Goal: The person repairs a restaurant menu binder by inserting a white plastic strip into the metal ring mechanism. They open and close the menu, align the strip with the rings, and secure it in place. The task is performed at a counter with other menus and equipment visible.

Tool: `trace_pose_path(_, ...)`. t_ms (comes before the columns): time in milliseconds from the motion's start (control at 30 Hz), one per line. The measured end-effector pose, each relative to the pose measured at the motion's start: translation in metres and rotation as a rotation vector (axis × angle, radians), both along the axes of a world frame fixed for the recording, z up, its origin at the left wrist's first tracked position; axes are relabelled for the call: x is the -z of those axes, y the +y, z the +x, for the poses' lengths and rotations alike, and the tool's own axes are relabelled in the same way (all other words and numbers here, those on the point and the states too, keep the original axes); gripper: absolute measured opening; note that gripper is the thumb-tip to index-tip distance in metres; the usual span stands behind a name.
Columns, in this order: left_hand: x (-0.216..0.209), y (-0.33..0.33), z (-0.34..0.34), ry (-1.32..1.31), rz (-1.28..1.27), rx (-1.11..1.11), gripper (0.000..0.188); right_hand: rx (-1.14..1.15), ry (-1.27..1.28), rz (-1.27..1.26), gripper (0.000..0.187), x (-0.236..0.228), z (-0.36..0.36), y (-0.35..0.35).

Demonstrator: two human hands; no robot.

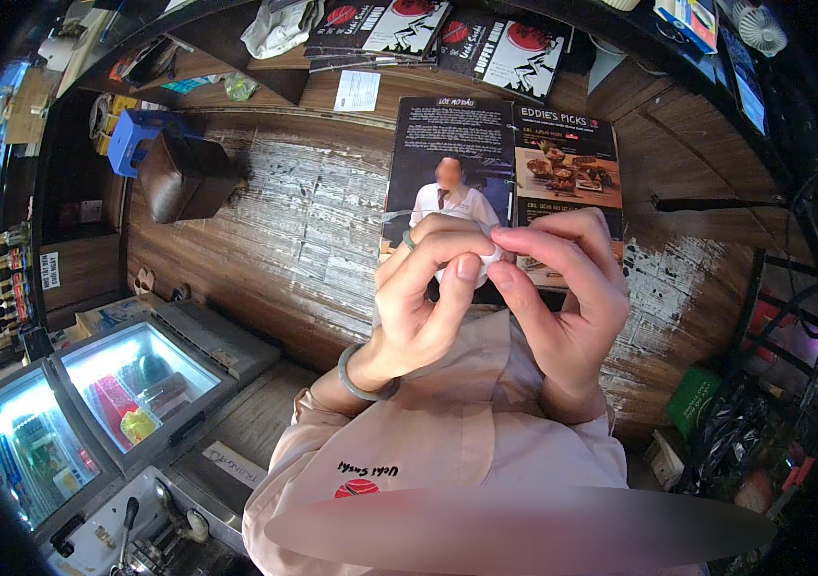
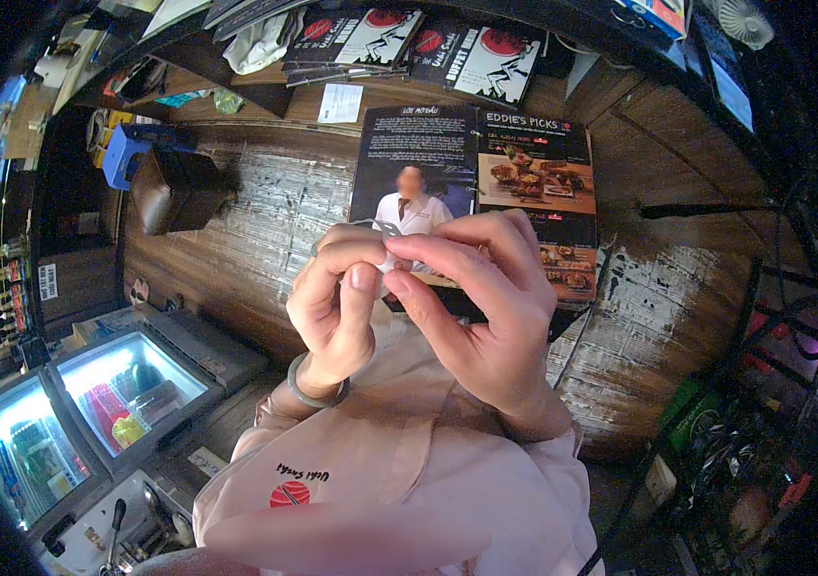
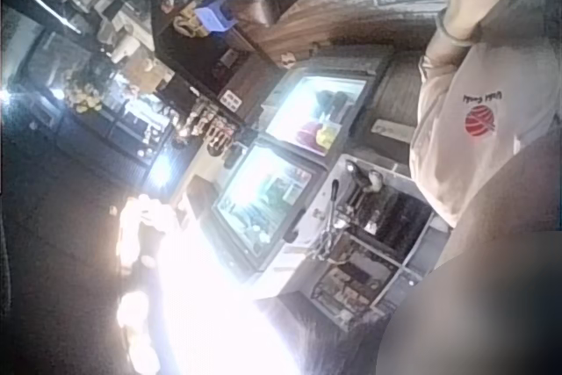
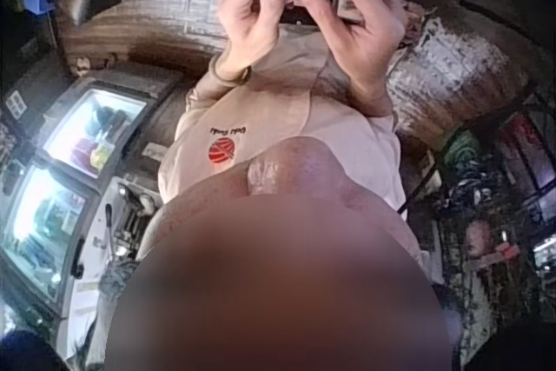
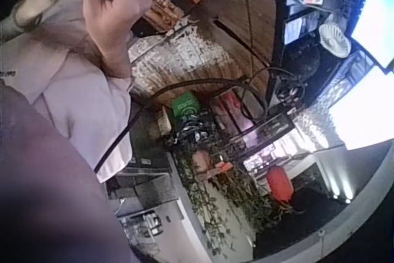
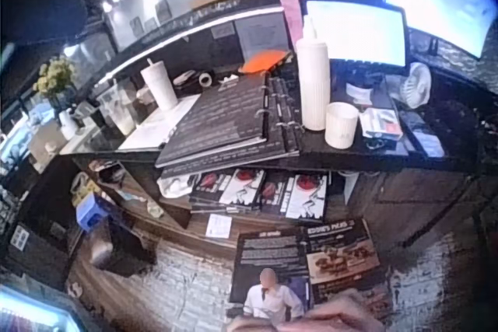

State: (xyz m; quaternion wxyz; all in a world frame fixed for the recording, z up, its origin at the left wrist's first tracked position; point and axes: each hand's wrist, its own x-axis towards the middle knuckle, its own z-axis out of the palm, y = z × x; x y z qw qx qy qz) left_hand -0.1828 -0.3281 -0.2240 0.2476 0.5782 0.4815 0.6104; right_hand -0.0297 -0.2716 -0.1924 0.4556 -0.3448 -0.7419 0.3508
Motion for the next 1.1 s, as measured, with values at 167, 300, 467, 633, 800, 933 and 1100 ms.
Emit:
trace_pose_path(167, 0.0015, 0.0014, -0.0003, 0.043, 0.041, -0.013, 0.011, -0.011, 0.023, -0.029, 0.028, 0.0004, -0.0001, -0.0003)
trace_pose_path(300, 0.0009, 0.0001, 0.0014, 0.036, 0.035, -0.005, 0.013, -0.008, 0.015, -0.034, 0.030, 0.0000, -0.0019, -0.0015)
trace_pose_path(467, 0.0066, 0.0018, 0.0004, -0.069, 0.082, 0.028, 0.015, -0.002, 0.015, -0.010, 0.032, 0.0019, -0.0030, -0.0015)
trace_pose_path(633, -0.0002, -0.0002, -0.0012, 0.018, 0.031, 0.032, 0.015, 0.026, -0.006, 0.079, 0.033, 0.0071, -0.0016, -0.0002)
trace_pose_path(800, 0.0039, -0.0039, 0.0046, -0.105, -0.044, -0.007, 0.011, 0.066, -0.016, 0.136, 0.030, 0.0076, -0.0048, 0.0011)
trace_pose_path(933, 0.0021, -0.0039, 0.0076, -0.259, -0.110, -0.005, 0.009, 0.093, 0.003, 0.124, 0.029, 0.0058, -0.0072, -0.0003)
trace_pose_path(1100, 0.0033, -0.0002, 0.0076, -0.226, -0.067, 0.017, 0.014, 0.081, 0.002, 0.143, 0.028, 0.0093, -0.0049, 0.0009)
